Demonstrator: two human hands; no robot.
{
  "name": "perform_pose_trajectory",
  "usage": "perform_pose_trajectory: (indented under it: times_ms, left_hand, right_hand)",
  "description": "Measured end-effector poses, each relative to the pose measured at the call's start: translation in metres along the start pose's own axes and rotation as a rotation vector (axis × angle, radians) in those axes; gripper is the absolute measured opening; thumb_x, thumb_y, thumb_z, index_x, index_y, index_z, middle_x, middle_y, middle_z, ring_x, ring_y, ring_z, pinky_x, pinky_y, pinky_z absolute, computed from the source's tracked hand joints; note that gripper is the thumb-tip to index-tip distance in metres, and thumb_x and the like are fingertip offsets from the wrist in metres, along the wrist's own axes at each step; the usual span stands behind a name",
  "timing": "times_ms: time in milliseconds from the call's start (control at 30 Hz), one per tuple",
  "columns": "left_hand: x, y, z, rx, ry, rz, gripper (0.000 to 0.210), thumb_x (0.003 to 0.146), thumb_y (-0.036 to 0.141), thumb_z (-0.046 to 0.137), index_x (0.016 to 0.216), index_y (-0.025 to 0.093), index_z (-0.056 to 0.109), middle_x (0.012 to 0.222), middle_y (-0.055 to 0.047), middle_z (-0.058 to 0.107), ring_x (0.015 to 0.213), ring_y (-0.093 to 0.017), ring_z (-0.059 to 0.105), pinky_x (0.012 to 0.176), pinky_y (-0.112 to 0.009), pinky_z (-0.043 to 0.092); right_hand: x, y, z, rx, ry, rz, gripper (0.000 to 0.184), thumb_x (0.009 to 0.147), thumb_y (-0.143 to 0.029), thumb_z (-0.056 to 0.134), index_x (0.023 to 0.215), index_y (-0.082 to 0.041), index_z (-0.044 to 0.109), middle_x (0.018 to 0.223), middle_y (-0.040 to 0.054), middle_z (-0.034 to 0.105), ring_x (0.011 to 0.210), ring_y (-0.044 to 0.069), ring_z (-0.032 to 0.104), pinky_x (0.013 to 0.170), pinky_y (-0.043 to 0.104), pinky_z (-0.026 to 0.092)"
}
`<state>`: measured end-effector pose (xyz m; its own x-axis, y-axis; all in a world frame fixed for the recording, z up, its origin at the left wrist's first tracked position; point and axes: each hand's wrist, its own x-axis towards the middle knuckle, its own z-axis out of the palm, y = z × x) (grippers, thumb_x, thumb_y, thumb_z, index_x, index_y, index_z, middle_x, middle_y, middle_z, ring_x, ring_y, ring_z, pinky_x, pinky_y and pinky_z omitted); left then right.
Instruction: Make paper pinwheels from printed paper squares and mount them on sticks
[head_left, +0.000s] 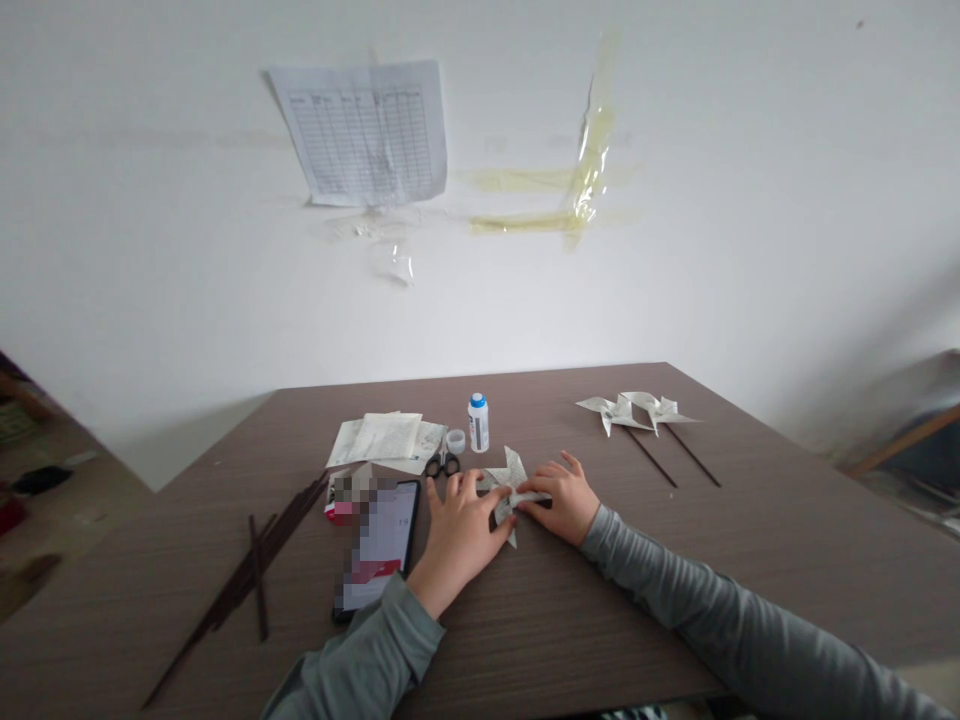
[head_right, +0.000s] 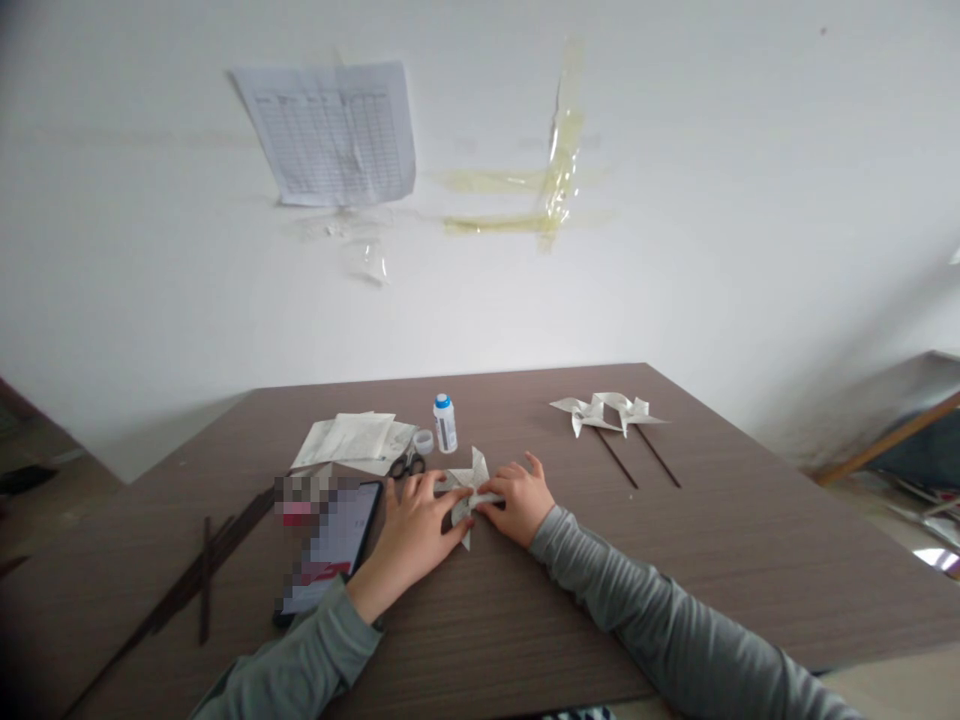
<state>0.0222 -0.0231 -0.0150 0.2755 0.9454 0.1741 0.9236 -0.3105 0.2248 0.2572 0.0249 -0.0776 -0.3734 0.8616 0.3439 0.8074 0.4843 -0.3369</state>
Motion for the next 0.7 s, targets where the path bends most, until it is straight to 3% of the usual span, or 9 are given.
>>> perform_pose_trajectory:
  times_ms: [333, 700]
  left_hand:
    - [0.002, -0.003, 0.001, 0.04, 0.026, 0.0, 0.047, 0.108, 0.036, 0.101, 0.154, 0.044, 0.099, 0.17, -0.015, 0.083, 0.163, -0.052, 0.074, 0.149, -0.097, 0.042]
    - [0.001, 0.0, -0.004, 0.019, -0.042, -0.014, 0.043, 0.113, 0.036, 0.094, 0.155, 0.044, 0.099, 0.176, -0.016, 0.081, 0.17, -0.053, 0.069, 0.15, -0.099, 0.037]
  right_hand:
    - [0.001, -0.008, -0.009, -0.009, -0.055, 0.047, 0.017, 0.114, -0.034, 0.095, 0.129, -0.034, 0.103, 0.123, 0.0083, 0.097, 0.129, 0.036, 0.089, 0.151, 0.08, 0.043]
    - [0.001, -0.013, -0.012, -0.006, -0.062, 0.056, 0.018, 0.114, -0.032, 0.095, 0.128, -0.037, 0.104, 0.124, 0.0073, 0.097, 0.132, 0.036, 0.089, 0.151, 0.08, 0.042]
